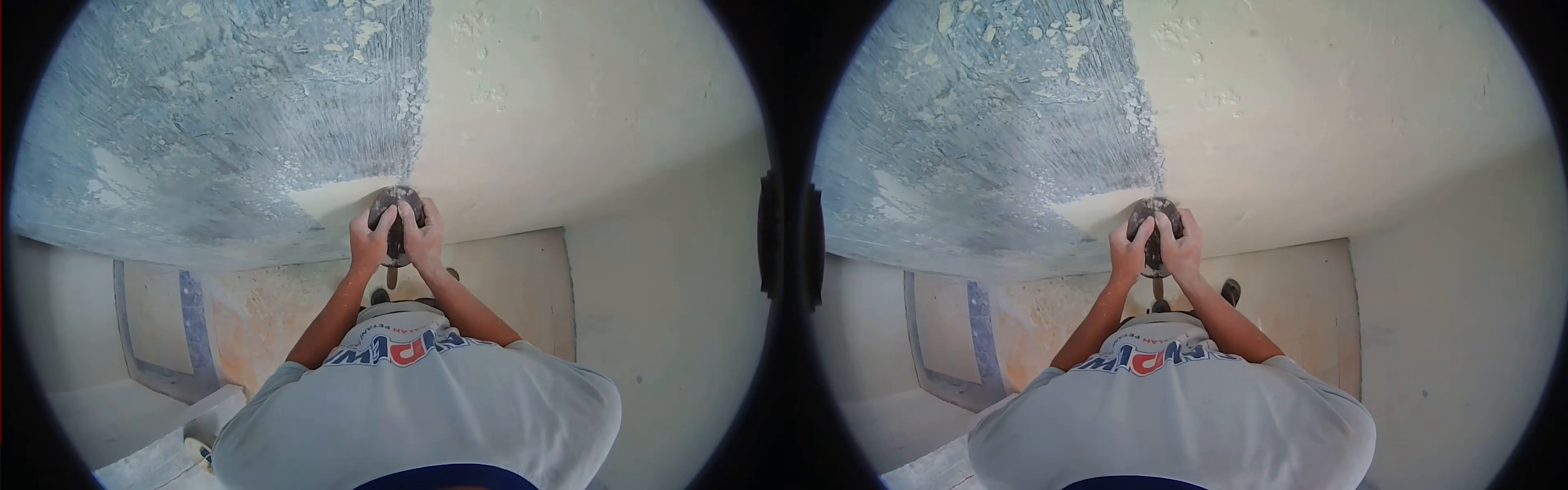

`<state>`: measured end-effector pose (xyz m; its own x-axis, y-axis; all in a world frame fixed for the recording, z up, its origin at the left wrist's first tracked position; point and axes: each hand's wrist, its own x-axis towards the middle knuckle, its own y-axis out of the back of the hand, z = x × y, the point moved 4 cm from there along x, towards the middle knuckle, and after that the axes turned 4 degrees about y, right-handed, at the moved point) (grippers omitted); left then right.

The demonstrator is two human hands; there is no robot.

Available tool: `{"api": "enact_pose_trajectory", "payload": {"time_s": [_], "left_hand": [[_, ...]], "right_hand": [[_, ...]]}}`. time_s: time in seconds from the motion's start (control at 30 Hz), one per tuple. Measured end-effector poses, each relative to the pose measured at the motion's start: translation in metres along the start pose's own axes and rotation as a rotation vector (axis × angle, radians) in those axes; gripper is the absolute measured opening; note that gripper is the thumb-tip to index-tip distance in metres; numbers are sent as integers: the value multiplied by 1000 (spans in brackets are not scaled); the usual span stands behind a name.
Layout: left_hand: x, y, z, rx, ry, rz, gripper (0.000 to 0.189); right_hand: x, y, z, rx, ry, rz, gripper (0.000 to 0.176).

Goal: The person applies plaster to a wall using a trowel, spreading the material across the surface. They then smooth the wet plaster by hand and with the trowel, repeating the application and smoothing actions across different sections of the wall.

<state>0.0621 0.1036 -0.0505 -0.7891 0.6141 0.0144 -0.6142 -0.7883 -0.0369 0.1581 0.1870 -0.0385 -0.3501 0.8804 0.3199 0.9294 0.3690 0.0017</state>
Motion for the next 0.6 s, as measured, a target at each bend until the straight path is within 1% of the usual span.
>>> {"api": "enact_pose_trajectory", "payload": {"time_s": [0.03, 0.07, 0.1, 0.13, 0.23, 0.27, 0.33, 0.37, 0.4, 0.47, 0.5, 0.57, 0.6], "left_hand": [[1, -1, 0, -51, 13, 4, 25], [5, 0, 3, -36, -10, 1, 26], [5, 1, 18, -22, -24, -1, 26], [7, 2, 18, -35, -2, -22, 26], [2, 0, 3, 3, -32, 10, 25], [0, 1, -4, 5, -10, 18, 25], [5, 2, 20, 1, -71, -1, 27], [9, 2, 31, -3, -54, -22, 26], [4, 2, 23, -1, -49, -23, 26], [6, 1, 1, -2, -68, 12, 25], [1, 2, 2, 23, -36, 8, 25], [4, 3, 9, 17, -46, -3, 25], [7, 3, 22, 9, -57, -13, 26]], "right_hand": [[4, -1, -5, 2, 7, 3, 18], [10, -1, -12, -23, 30, -19, 17], [12, -1, -20, -52, 45, -43, 16], [8, 1, -15, -56, 40, -41, 16], [4, 1, -1, -74, 17, -48, 15], [0, 2, 2, -63, -15, -53, 15], [9, 0, -4, -53, -41, -57, 15], [13, -1, -15, -41, -18, -51, 15], [14, -1, -22, -26, 7, -44, 15], [9, -2, -8, -76, 22, -25, 16], [4, -2, -3, -55, 2, -28, 16], [3, 0, 4, -34, -17, -27, 16], [13, -1, -15, -28, -8, -39, 15]]}}
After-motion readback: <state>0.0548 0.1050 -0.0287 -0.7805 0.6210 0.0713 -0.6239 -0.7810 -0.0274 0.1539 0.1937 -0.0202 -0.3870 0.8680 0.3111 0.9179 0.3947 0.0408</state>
